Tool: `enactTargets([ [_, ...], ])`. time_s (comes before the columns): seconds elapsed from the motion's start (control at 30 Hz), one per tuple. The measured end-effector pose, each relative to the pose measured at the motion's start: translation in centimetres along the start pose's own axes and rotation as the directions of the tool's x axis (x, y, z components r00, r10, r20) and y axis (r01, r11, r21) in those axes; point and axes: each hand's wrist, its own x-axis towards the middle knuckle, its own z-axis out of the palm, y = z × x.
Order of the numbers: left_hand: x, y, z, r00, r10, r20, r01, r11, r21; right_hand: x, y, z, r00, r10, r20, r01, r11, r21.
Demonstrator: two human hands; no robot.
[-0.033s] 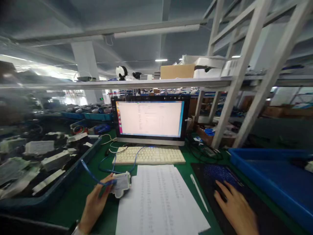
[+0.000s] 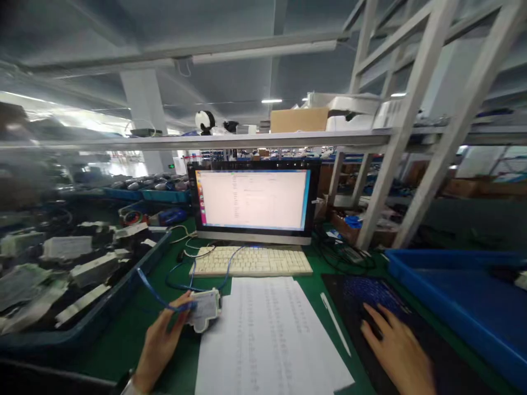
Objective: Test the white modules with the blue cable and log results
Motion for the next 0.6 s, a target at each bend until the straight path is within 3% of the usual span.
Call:
enactTargets([
  [0.33, 0.1, -0.2, 0.0, 0.999, 0.036, -0.04, -0.038, 0.998, -0.044, -0.1, 0.6, 0.6, 1.0, -0.014, -0.012, 0.014, 1.0, 0.003],
  [0.6, -0.1, -0.1, 0.0, 0.999, -0.005, -0.044, 0.001, 0.996, -0.089, 0.0, -0.2, -0.4, 1.0, 0.004, 0.024, -0.004, 1.0, -0.003],
])
